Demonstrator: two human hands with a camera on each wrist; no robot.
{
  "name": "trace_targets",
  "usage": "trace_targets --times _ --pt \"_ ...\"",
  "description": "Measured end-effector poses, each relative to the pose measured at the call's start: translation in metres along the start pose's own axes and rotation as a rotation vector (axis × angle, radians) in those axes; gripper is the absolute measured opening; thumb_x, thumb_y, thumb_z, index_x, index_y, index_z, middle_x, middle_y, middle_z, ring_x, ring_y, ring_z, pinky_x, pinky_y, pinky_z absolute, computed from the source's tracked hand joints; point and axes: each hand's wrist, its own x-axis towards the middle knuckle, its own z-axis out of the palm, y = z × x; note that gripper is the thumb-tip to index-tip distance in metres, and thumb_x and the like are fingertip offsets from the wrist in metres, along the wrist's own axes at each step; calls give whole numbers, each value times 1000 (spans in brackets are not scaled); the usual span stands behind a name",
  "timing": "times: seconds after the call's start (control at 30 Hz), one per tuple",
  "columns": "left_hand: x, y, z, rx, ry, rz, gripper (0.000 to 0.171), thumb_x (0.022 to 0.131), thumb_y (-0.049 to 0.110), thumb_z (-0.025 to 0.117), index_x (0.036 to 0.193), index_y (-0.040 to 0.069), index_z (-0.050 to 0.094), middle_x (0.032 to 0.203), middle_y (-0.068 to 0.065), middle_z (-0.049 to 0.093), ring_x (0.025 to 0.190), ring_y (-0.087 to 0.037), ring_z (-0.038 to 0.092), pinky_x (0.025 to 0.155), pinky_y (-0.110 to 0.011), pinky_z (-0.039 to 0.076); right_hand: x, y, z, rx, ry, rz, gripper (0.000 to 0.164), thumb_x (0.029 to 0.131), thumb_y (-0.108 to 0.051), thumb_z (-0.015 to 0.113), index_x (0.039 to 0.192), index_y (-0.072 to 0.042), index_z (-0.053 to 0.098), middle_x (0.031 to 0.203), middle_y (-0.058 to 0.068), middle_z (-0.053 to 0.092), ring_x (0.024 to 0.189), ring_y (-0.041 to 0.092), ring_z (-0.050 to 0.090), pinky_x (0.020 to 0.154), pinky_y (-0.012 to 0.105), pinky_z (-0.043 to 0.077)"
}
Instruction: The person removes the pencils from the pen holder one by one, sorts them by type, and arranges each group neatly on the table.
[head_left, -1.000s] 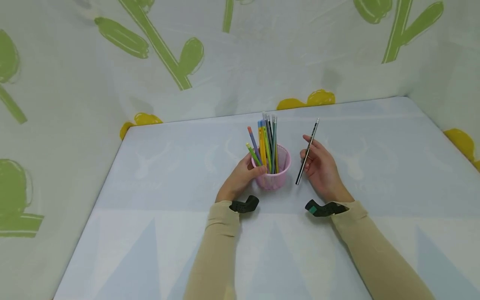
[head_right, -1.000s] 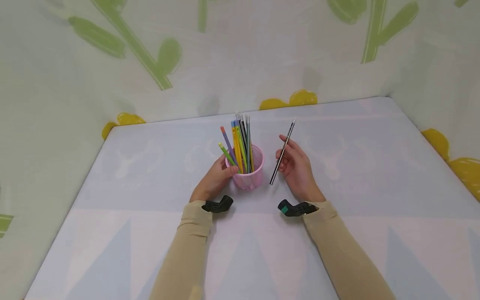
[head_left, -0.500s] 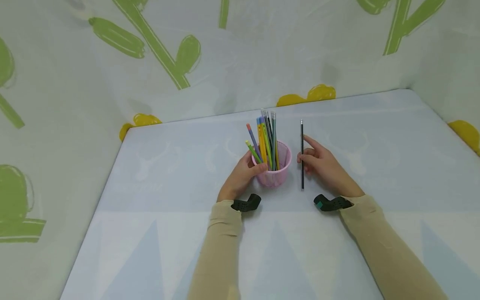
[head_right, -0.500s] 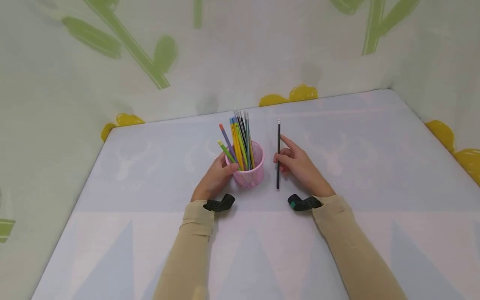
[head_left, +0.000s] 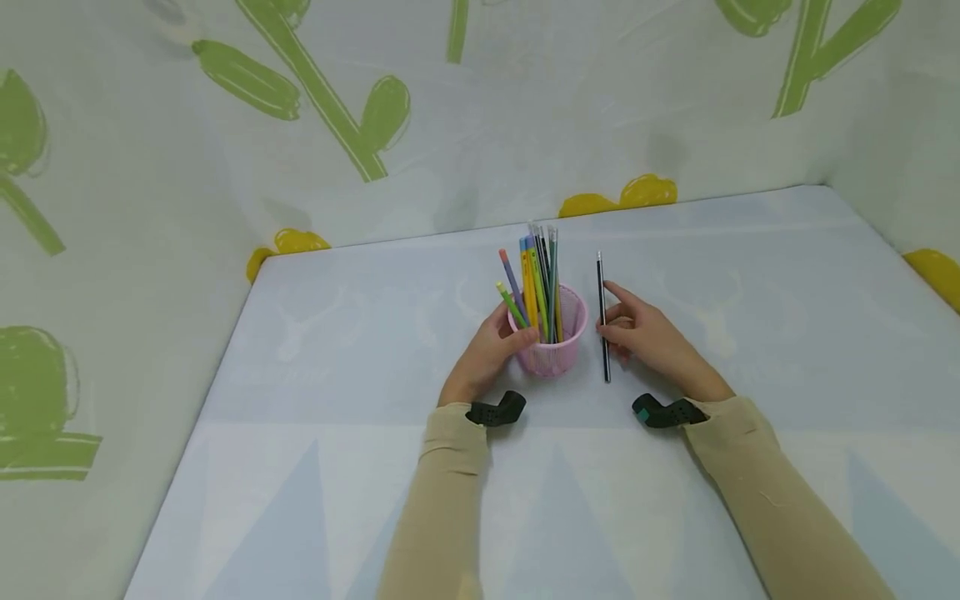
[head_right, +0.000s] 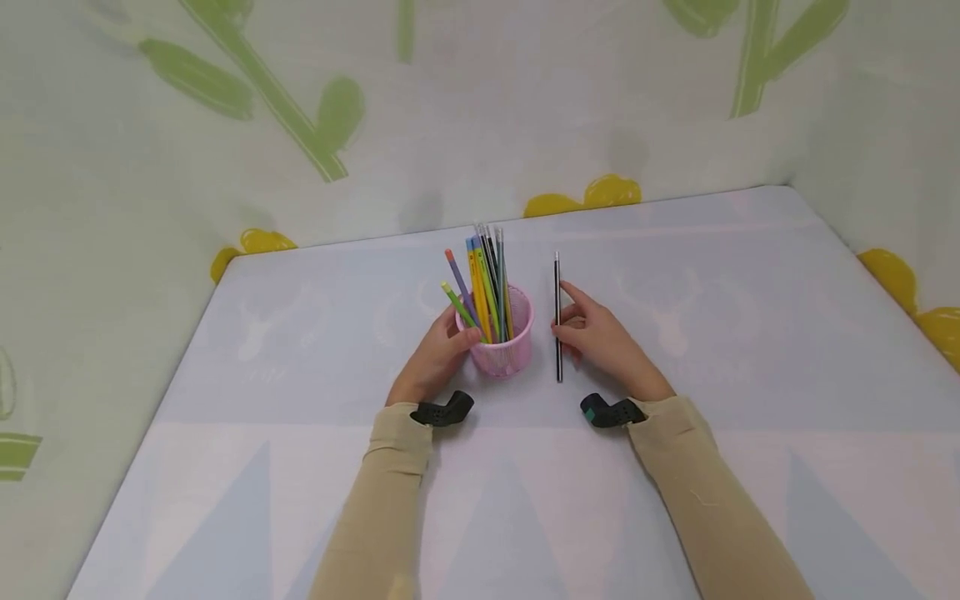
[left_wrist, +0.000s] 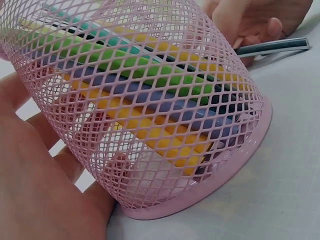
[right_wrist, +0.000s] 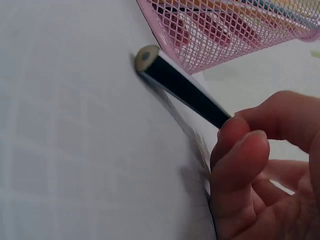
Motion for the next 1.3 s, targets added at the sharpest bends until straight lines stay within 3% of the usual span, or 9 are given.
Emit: trace_targets --times 0.3,0.63,0.9,1.13,1.3 --pt "-1 2 -1 -9 -1 8 60 82 24 59 136 19 34 131 -4 42 118 -17 40 101 -32 28 -1 -10 6 -73 68 41 66 86 -24 58 141 -16 24 107 11 51 57 20 53 57 31 45" --pt "0 1 -2 39 14 -16 59 82 30 58 135 26 33 132 2 41 121 -13 37 103 -36 24 -2 -16 9 -205 112 34 59 85 -20 58 136 -12 32 107 12 51 56 16 56 60 30 44" --pt "0 2 -1 49 25 -28 59 82 30 58 136 27 33 134 3 39 124 -12 34 104 -38 21 -4 -19 9 -242 130 62 52 84 -19 58 131 -9 38 108 15 49 53 13 58 64 31 42" --pt "-1 3 -1 54 21 -33 57 84 28 56 136 27 32 135 4 38 125 -12 32 105 -38 19 -4 -16 8 -176 146 76 45 87 -22 54 128 -9 41 103 13 52 53 15 59 66 32 45" --pt "-2 2 -2 51 12 -40 57 85 26 56 137 22 32 136 1 38 125 -12 31 105 -37 18 -5 -9 7 20 197 80 38 91 -25 48 125 -9 46 89 14 53 53 17 56 56 30 48"
